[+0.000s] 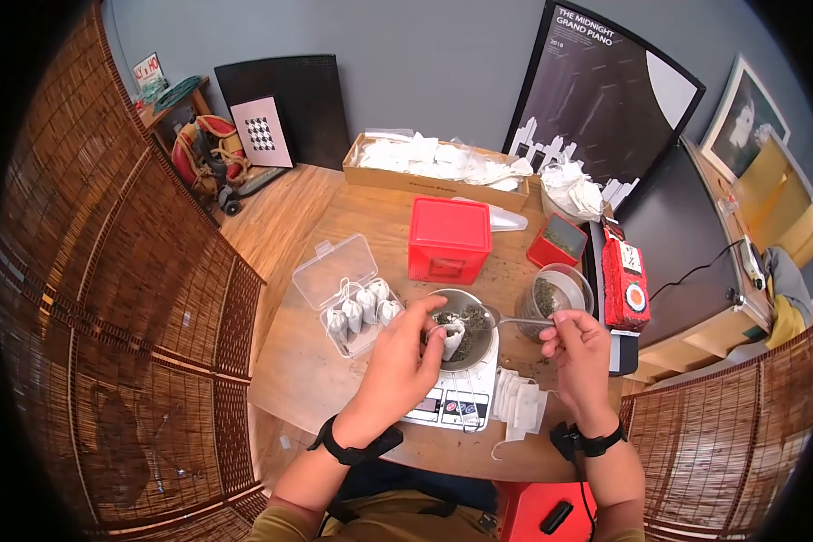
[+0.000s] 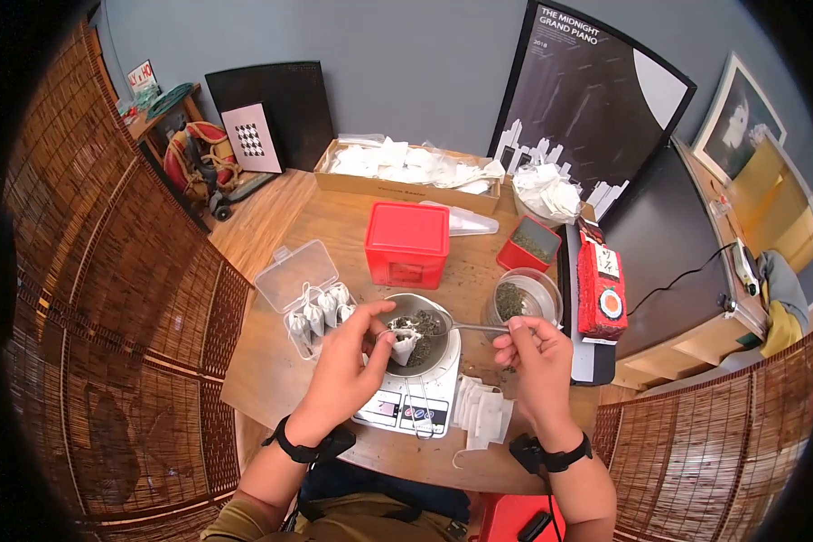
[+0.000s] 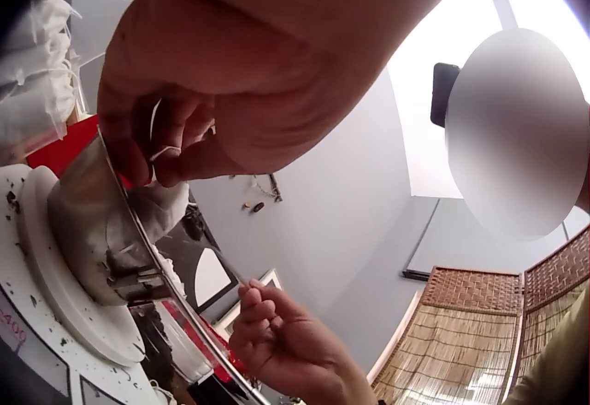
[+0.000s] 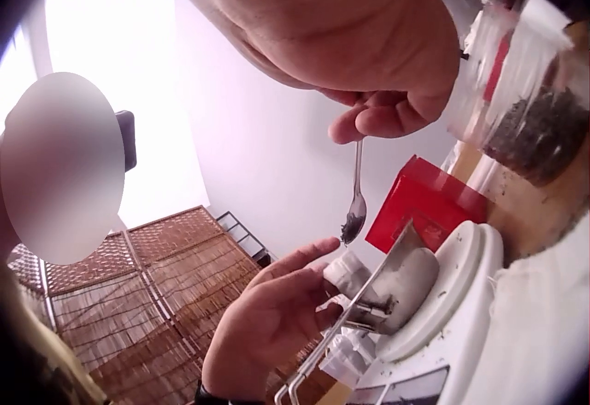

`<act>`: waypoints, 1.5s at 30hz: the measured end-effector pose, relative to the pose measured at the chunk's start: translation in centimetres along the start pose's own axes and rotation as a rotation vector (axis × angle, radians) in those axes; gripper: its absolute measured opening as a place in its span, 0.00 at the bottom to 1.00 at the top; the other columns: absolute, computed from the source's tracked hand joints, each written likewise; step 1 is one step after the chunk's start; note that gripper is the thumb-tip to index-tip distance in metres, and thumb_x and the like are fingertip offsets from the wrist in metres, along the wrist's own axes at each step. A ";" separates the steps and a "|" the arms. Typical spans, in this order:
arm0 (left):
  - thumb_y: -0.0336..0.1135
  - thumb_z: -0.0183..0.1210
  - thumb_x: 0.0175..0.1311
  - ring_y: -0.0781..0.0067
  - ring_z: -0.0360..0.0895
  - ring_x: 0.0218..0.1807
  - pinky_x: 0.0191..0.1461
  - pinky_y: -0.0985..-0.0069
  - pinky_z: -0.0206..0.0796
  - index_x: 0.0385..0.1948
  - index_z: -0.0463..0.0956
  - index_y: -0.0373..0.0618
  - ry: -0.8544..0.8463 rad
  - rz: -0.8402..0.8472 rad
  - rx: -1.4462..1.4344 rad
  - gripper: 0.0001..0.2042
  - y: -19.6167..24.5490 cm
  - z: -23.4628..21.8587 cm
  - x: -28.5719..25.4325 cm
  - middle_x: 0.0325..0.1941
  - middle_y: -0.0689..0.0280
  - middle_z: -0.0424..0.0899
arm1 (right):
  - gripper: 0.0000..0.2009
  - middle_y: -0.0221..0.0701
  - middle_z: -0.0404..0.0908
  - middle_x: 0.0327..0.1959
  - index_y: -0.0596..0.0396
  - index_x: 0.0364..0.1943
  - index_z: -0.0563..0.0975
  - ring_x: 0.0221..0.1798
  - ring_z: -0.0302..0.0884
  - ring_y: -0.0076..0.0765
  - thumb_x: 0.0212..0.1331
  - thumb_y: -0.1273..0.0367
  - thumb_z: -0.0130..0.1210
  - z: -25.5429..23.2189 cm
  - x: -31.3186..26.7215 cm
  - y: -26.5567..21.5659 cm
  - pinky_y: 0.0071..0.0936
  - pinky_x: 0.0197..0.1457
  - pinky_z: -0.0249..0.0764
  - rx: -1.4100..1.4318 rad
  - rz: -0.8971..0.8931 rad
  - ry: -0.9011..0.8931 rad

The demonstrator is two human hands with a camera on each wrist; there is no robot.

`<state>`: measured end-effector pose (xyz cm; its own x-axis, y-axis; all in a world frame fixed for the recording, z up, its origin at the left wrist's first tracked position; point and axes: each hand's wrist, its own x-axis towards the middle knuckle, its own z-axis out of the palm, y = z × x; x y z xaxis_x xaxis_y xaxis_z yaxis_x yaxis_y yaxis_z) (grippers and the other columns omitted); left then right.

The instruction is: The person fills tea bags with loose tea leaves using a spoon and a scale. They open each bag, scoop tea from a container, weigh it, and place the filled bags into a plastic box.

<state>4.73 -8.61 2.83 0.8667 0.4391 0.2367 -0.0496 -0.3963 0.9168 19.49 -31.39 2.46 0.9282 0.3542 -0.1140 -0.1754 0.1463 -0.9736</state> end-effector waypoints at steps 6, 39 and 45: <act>0.19 0.59 0.73 0.71 0.81 0.35 0.37 0.73 0.73 0.63 0.76 0.37 0.029 0.074 0.053 0.18 -0.2 0.4 0.0 0.35 0.60 0.83 | 0.07 0.35 0.90 0.33 0.60 0.47 0.84 0.28 0.83 0.22 0.78 0.69 0.61 0.6 -0.5 -1.3 0.20 0.35 0.78 -0.049 -0.034 -0.044; 0.21 0.60 0.72 0.74 0.81 0.31 0.28 0.76 0.70 0.64 0.75 0.38 0.116 0.082 0.054 0.19 -0.6 0.4 -0.6 0.34 0.64 0.83 | 0.08 0.40 0.92 0.41 0.66 0.50 0.85 0.36 0.88 0.26 0.77 0.74 0.61 1.8 -4.3 -0.8 0.23 0.42 0.84 -0.354 -0.400 -0.232; 0.20 0.60 0.71 0.71 0.80 0.33 0.32 0.73 0.71 0.61 0.79 0.39 0.141 0.077 0.079 0.17 -0.1 0.3 -0.6 0.33 0.60 0.82 | 0.05 0.38 0.91 0.39 0.64 0.46 0.86 0.36 0.89 0.33 0.70 0.77 0.66 2.2 -4.1 -0.6 0.29 0.42 0.83 -0.620 -0.532 -0.094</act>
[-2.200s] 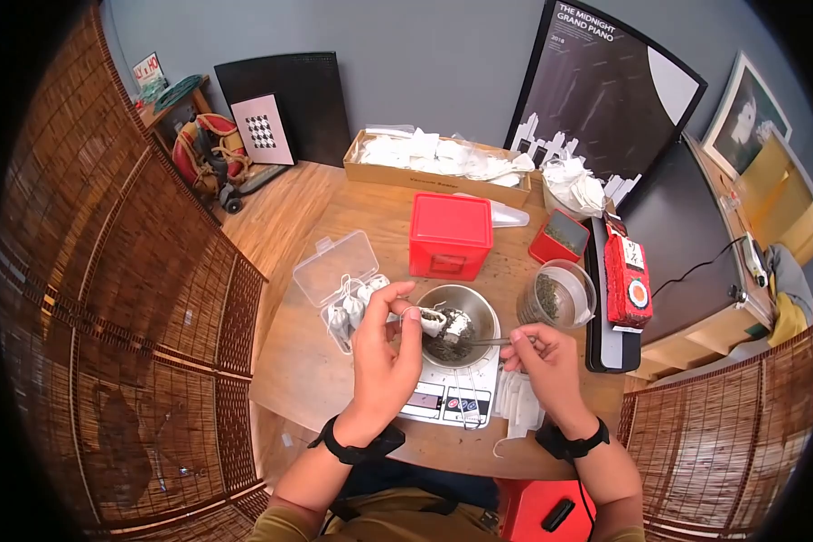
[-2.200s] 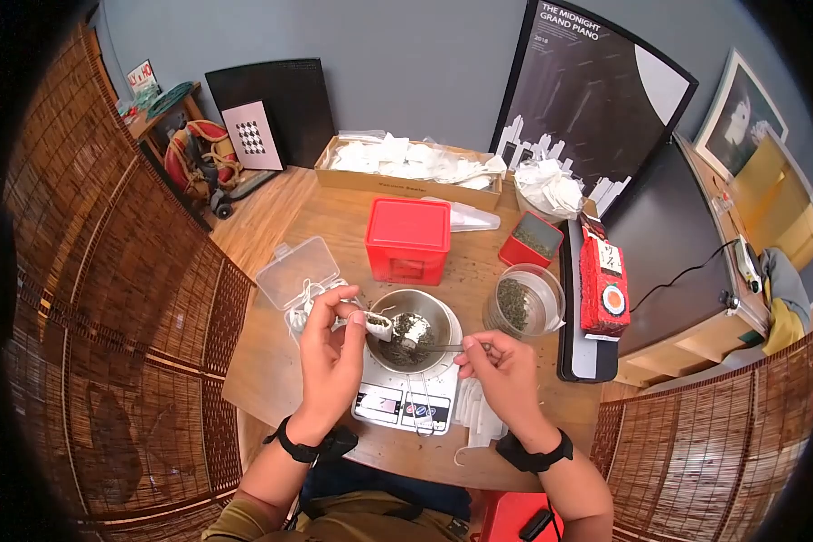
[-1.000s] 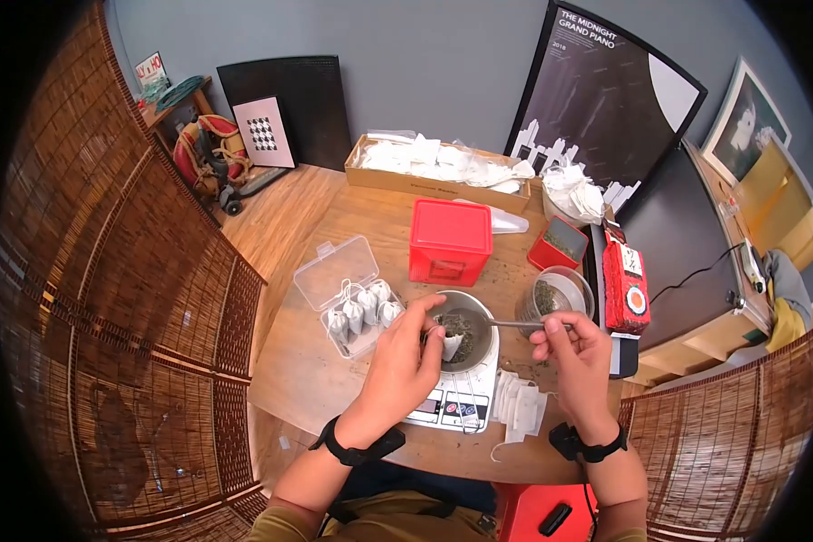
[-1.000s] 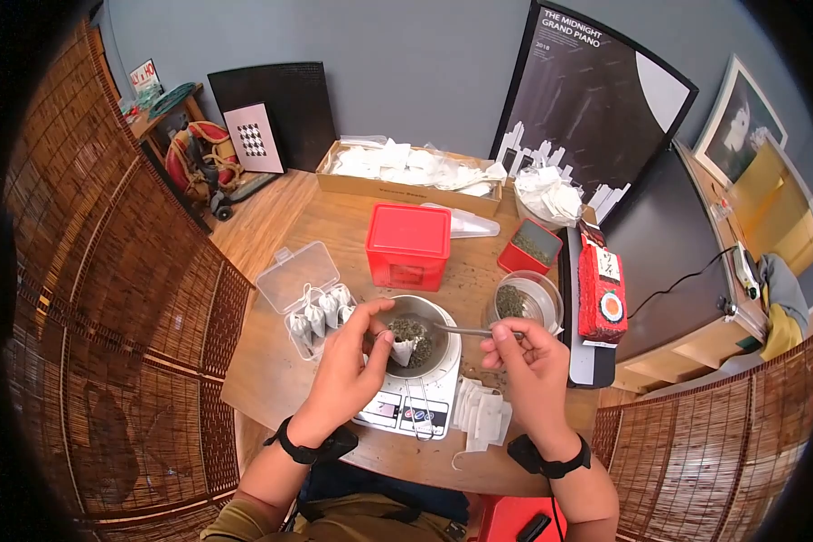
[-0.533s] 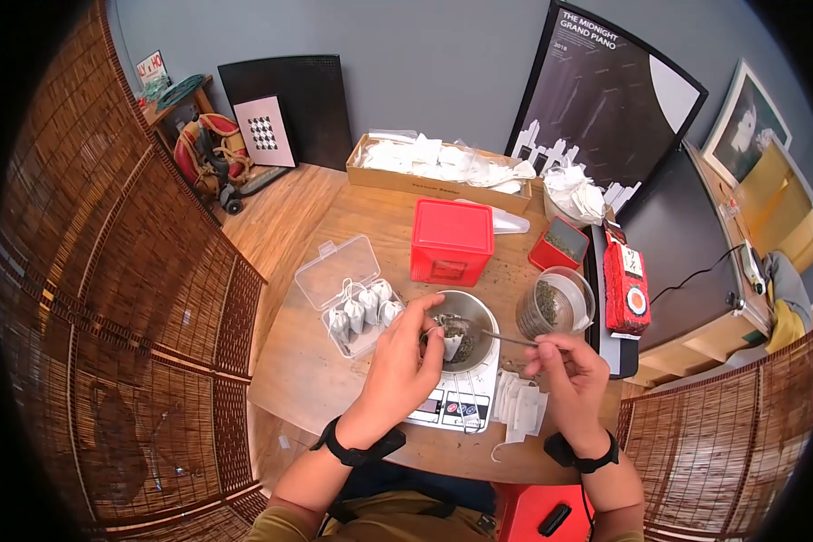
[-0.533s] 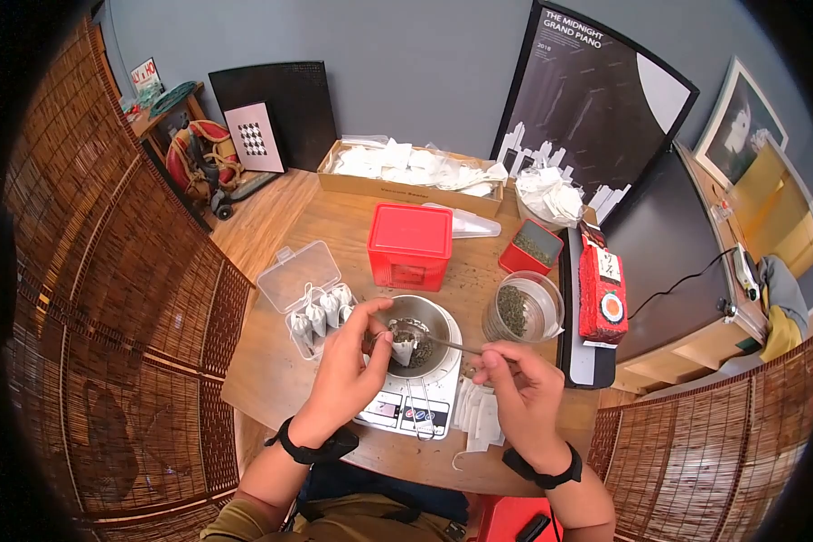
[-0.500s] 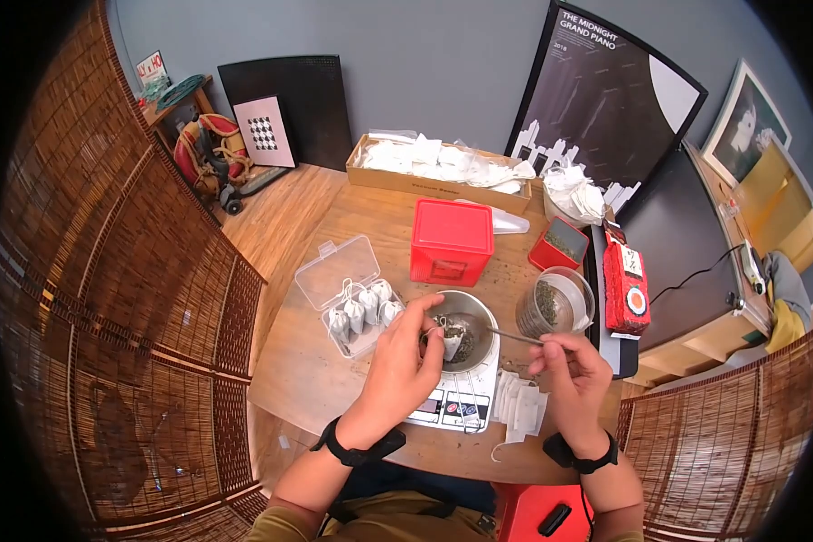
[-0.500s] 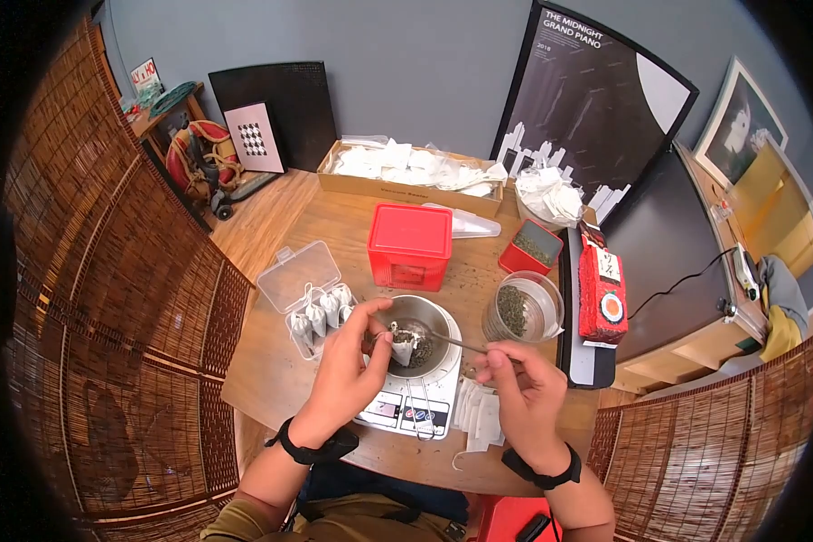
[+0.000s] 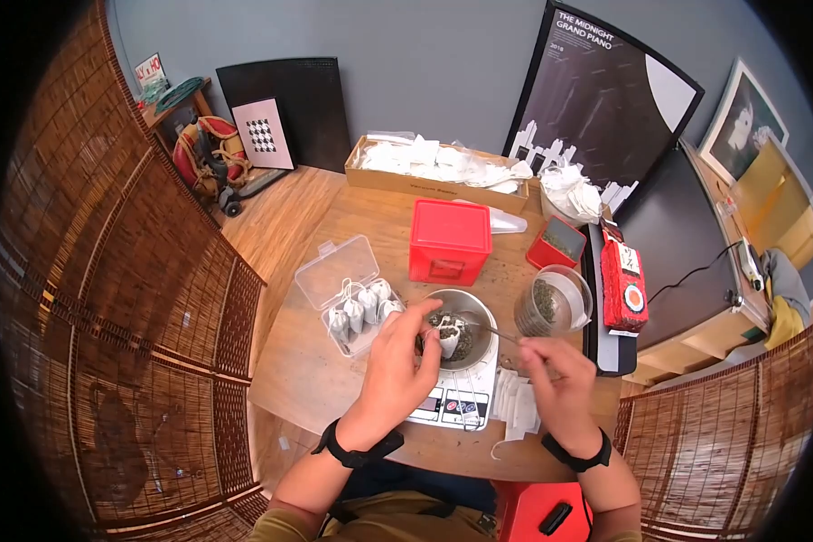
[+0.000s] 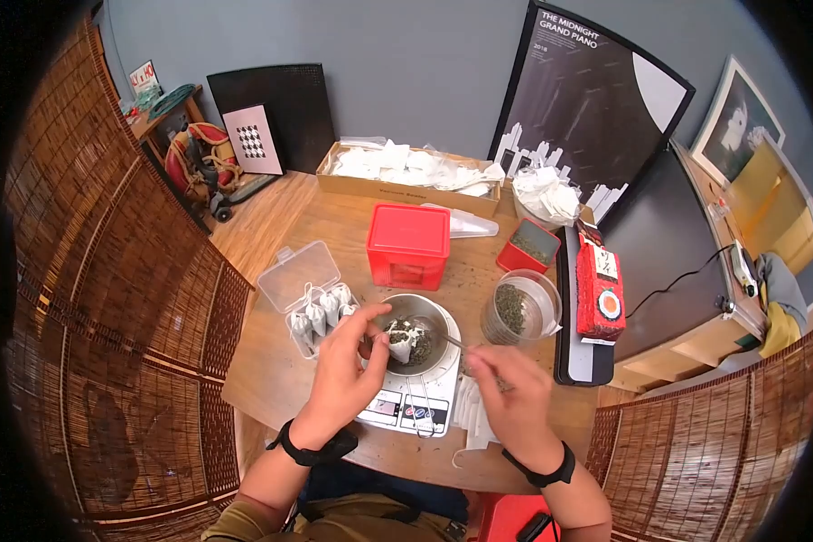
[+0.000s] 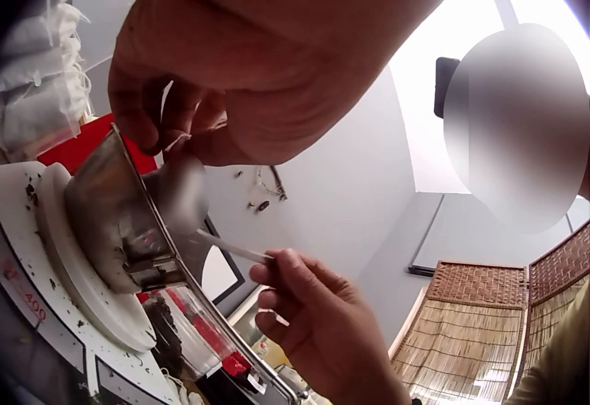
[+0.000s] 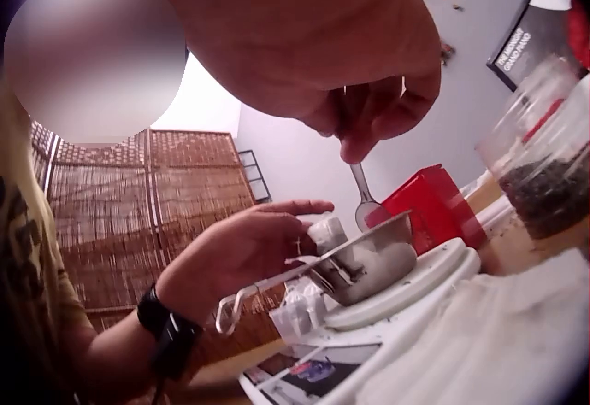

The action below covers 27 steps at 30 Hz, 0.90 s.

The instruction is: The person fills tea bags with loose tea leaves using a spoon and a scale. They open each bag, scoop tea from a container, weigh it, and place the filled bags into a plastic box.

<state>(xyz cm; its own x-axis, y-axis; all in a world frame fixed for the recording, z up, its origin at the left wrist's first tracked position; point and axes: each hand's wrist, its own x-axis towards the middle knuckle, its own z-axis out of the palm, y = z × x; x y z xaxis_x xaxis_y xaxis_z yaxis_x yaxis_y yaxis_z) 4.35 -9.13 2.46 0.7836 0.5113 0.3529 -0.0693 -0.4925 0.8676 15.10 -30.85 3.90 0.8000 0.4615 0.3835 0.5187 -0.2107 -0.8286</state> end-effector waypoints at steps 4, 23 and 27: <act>0.20 0.59 0.71 0.62 0.78 0.33 0.38 0.68 0.72 0.53 0.84 0.38 -0.040 0.187 0.080 0.13 -0.3 -0.5 0.2 0.33 0.57 0.83 | 0.06 0.37 0.90 0.38 0.60 0.43 0.87 0.40 0.87 0.45 0.63 0.77 0.69 0.8 0.0 0.4 0.37 0.45 0.81 -0.241 -0.298 -0.144; 0.25 0.63 0.75 0.65 0.90 0.40 0.42 0.69 0.76 0.46 0.87 0.34 -0.072 -0.059 -0.042 0.06 -0.3 -1.3 -1.4 0.39 0.55 0.91 | 0.08 0.28 0.88 0.46 0.52 0.43 0.86 0.45 0.82 0.40 0.61 0.73 0.69 5.2 1.6 -1.9 0.38 0.48 0.71 -0.423 -0.471 -0.224; 0.25 0.62 0.75 0.62 0.90 0.40 0.47 0.67 0.77 0.46 0.87 0.34 -0.083 -0.017 -0.004 0.07 -0.1 -1.5 -1.2 0.40 0.54 0.91 | 0.08 0.29 0.90 0.44 0.53 0.43 0.86 0.43 0.83 0.41 0.61 0.74 0.69 5.3 1.5 -1.5 0.37 0.47 0.73 -0.376 -0.478 -0.111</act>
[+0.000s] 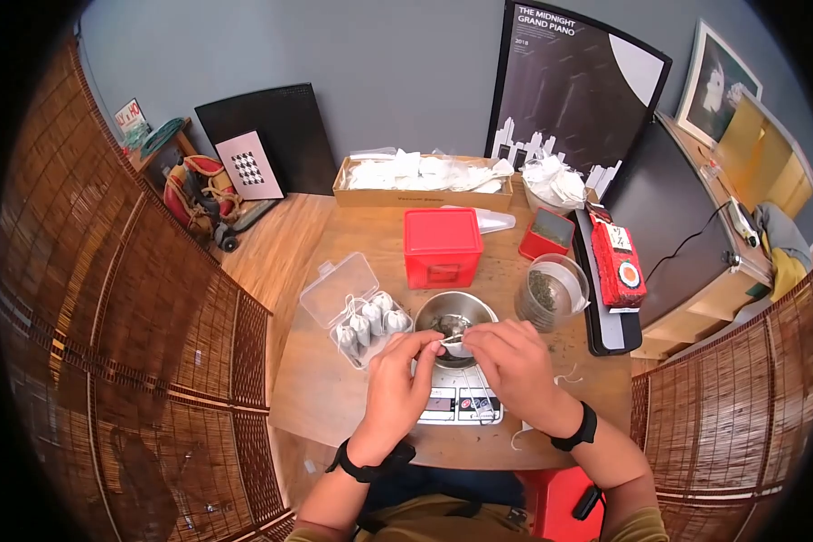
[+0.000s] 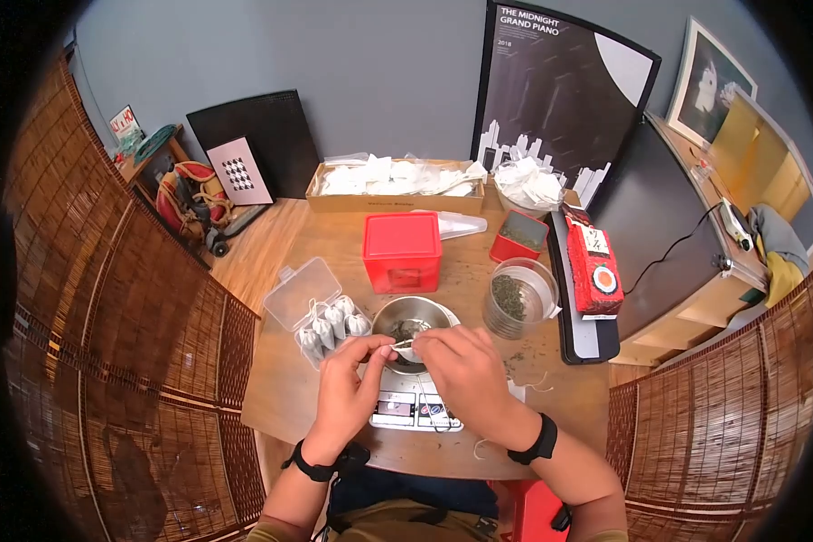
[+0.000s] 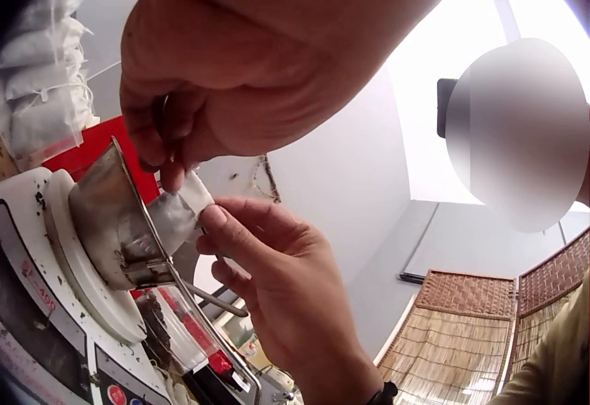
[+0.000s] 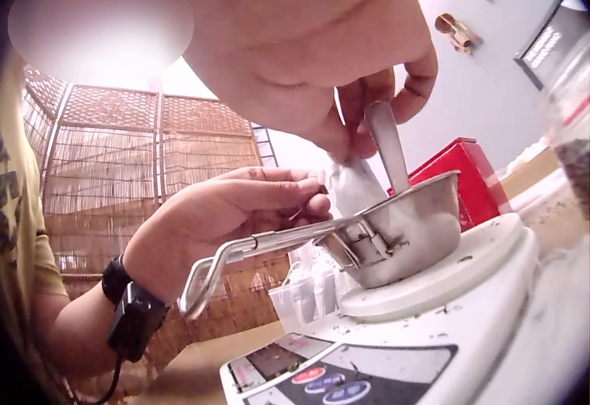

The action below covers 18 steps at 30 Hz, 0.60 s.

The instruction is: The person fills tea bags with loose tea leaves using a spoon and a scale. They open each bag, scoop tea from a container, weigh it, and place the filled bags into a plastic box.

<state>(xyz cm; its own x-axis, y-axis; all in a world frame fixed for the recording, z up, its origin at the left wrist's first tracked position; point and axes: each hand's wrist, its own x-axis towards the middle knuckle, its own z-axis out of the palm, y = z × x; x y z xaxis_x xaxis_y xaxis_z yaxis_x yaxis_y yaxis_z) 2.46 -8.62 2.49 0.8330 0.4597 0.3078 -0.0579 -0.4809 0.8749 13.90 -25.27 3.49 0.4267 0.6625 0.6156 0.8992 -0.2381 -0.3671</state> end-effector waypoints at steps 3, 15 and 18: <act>0.24 0.62 0.75 0.58 0.88 0.41 0.46 0.66 0.76 0.45 0.86 0.33 0.016 0.058 0.045 0.06 -0.2 0.1 0.1 0.38 0.55 0.90 | 0.07 0.31 0.91 0.44 0.54 0.43 0.86 0.42 0.85 0.43 0.62 0.75 0.69 0.4 -0.3 0.2 0.37 0.47 0.75 0.083 0.032 0.078; 0.21 0.59 0.75 0.48 0.84 0.41 0.47 0.60 0.76 0.44 0.81 0.33 0.101 0.162 0.026 0.03 -0.1 1.2 0.0 0.41 0.51 0.85 | 0.15 0.35 0.90 0.42 0.56 0.52 0.86 0.44 0.87 0.45 0.61 0.73 0.72 -1.2 -0.2 -0.7 0.40 0.49 0.77 0.173 0.190 -0.069; 0.22 0.58 0.78 0.55 0.85 0.36 0.42 0.63 0.77 0.45 0.80 0.34 0.046 0.031 -0.084 0.03 -0.1 1.8 -0.3 0.40 0.52 0.86 | 0.17 0.42 0.90 0.44 0.59 0.54 0.83 0.46 0.88 0.48 0.62 0.74 0.71 -1.3 -0.4 -0.8 0.43 0.51 0.79 0.223 0.161 -0.114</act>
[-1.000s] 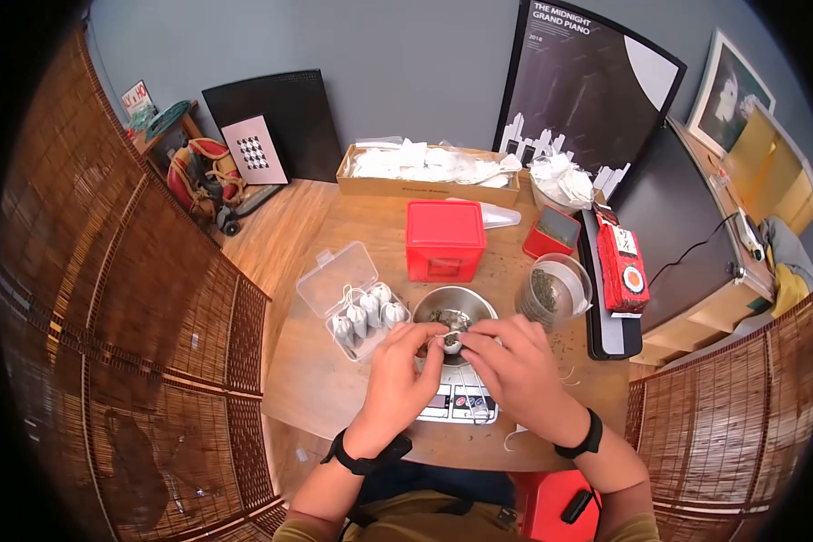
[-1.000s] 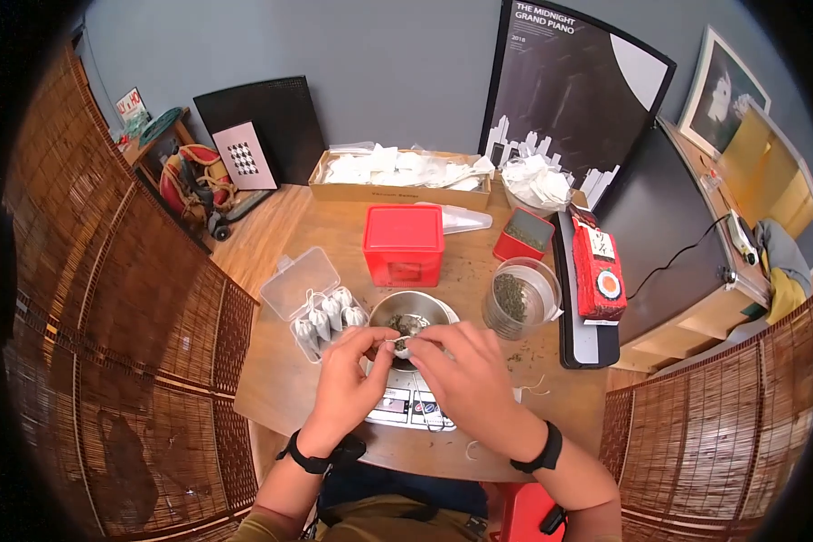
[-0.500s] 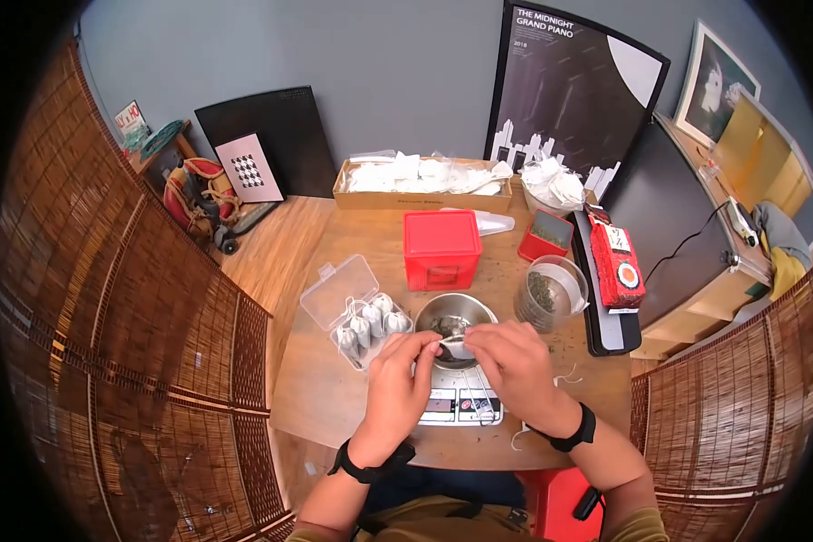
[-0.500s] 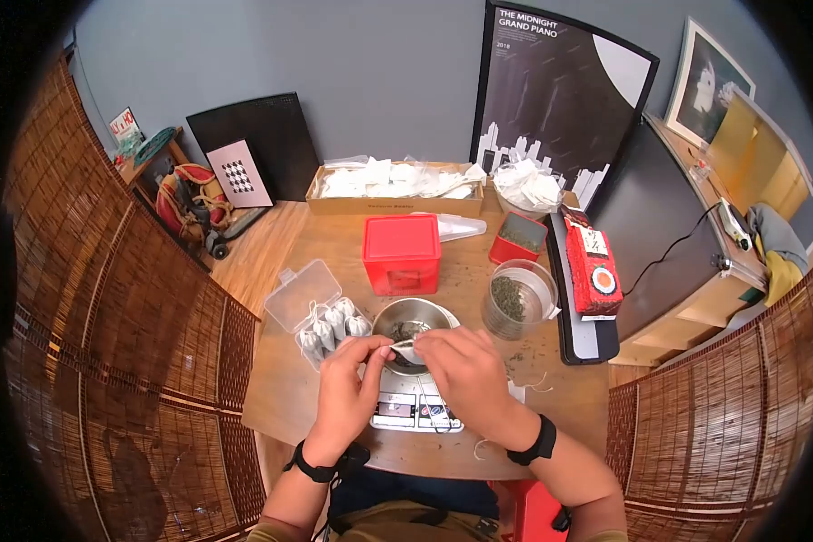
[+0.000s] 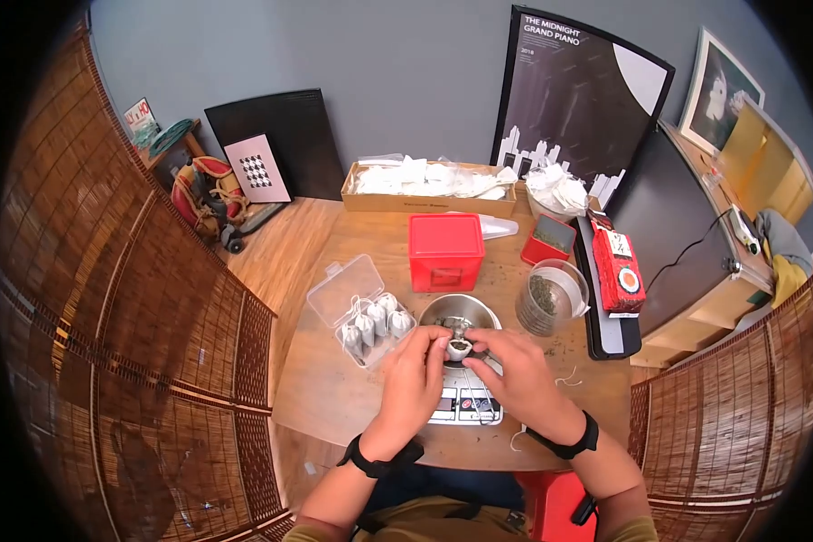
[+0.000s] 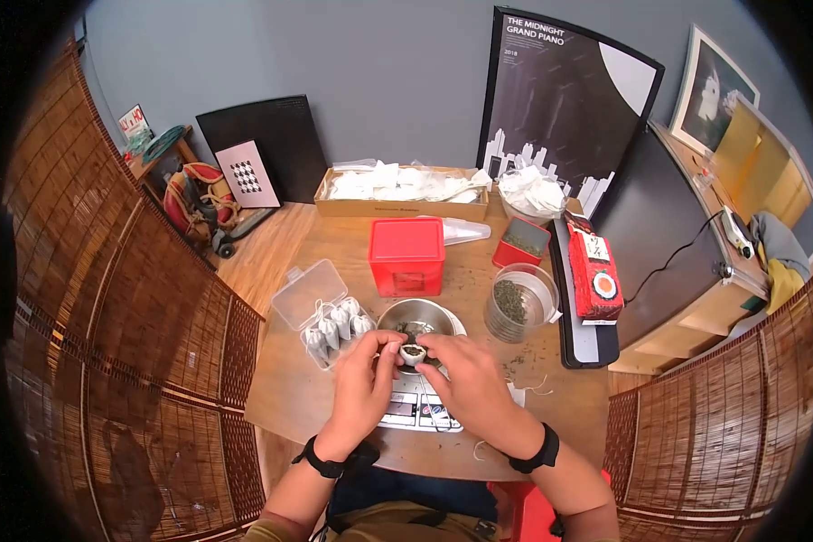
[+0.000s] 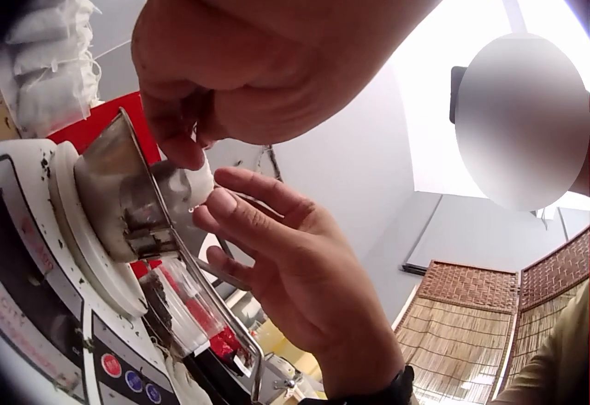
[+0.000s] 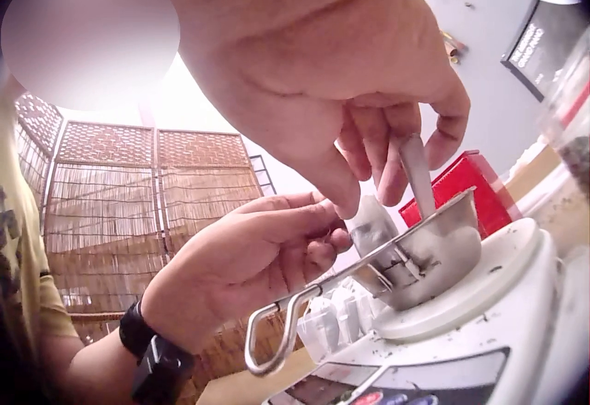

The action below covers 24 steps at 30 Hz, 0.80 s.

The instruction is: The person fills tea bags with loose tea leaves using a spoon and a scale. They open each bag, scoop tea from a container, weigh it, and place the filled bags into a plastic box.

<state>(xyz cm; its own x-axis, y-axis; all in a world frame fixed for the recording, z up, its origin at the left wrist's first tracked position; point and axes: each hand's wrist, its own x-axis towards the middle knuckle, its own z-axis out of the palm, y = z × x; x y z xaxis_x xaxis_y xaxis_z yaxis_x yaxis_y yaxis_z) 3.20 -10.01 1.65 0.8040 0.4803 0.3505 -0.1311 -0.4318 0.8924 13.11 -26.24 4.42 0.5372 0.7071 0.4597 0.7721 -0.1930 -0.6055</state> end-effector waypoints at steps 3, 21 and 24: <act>0.24 0.54 0.82 0.71 0.85 0.33 0.38 0.72 0.79 0.47 0.78 0.34 -0.048 -0.086 -0.036 0.04 0.2 0.5 -0.4 0.43 0.58 0.90 | 0.19 0.44 0.89 0.45 0.60 0.57 0.82 0.47 0.88 0.50 0.62 0.75 0.71 0.5 -0.3 -0.1 0.44 0.53 0.81 0.061 0.030 -0.019; 0.27 0.44 0.88 0.73 0.85 0.36 0.44 0.74 0.80 0.50 0.70 0.35 0.299 0.028 -0.075 0.07 0.6 -5.2 -1.5 0.47 0.52 0.90 | 0.18 0.44 0.90 0.49 0.63 0.53 0.83 0.48 0.89 0.45 0.57 0.81 0.72 -0.4 -2.5 -4.5 0.35 0.53 0.83 0.015 -0.018 0.221; 0.28 0.45 0.88 0.73 0.85 0.34 0.43 0.74 0.80 0.49 0.70 0.36 0.319 -0.002 0.047 0.06 -0.4 -7.7 -0.2 0.44 0.54 0.90 | 0.16 0.44 0.91 0.49 0.63 0.50 0.84 0.47 0.89 0.46 0.56 0.82 0.72 -0.5 -4.0 -4.2 0.35 0.52 0.83 0.042 0.025 0.243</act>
<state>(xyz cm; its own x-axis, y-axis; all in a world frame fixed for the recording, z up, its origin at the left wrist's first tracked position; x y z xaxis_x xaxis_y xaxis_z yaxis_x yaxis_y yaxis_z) -1.38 -4.01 3.41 0.5807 0.6930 0.4272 -0.0975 -0.4618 0.8816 7.89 -28.56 5.44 0.6260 0.5174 0.5834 0.7452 -0.1766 -0.6430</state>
